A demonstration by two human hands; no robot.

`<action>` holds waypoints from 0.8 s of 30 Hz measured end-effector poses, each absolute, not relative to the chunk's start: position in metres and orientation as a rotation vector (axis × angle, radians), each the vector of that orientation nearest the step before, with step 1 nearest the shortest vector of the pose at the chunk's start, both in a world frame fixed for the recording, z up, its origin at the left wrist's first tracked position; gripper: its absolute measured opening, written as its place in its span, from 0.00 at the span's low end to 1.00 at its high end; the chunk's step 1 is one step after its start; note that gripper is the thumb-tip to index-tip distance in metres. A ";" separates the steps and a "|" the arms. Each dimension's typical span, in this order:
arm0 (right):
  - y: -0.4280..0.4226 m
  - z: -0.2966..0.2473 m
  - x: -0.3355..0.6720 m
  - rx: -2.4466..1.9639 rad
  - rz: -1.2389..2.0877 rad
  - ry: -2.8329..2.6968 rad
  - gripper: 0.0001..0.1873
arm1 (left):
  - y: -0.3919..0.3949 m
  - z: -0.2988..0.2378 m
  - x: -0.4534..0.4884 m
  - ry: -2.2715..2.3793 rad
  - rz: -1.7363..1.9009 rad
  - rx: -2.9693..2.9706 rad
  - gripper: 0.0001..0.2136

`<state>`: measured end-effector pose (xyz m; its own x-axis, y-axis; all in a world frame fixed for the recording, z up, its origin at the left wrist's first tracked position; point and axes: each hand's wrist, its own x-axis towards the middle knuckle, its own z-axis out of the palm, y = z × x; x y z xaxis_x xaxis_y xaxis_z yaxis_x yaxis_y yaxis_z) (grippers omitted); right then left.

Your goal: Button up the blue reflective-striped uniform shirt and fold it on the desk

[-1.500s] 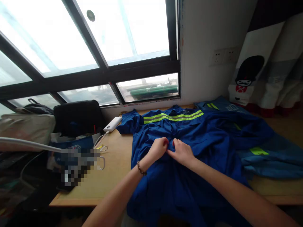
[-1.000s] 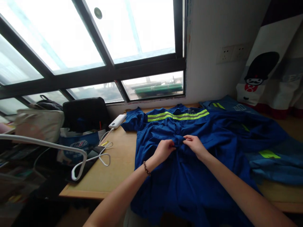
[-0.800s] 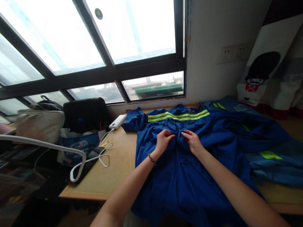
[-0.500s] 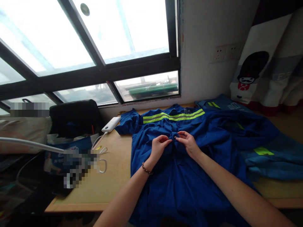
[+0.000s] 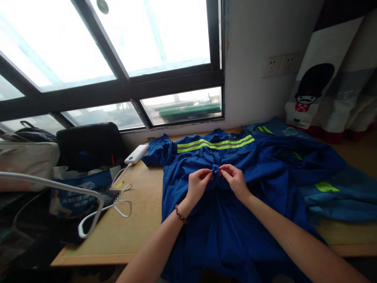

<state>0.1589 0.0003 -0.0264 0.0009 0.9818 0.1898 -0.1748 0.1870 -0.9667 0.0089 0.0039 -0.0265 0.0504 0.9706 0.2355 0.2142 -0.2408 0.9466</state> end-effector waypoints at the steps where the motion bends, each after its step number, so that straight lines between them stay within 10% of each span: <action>1: 0.000 -0.027 0.159 -0.936 1.158 -1.166 0.09 | 0.004 -0.026 0.009 1.225 1.261 1.582 0.11; 24: -0.002 -0.037 0.159 -1.023 0.760 -1.502 0.07 | -0.003 -0.024 0.009 1.099 1.255 1.801 0.07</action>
<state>0.1587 -0.0015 -0.0368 -0.0139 0.9054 0.4242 0.1946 0.4186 -0.8871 0.0089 -0.0028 -0.0240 0.1807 0.9066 0.3814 0.2582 -0.4179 0.8710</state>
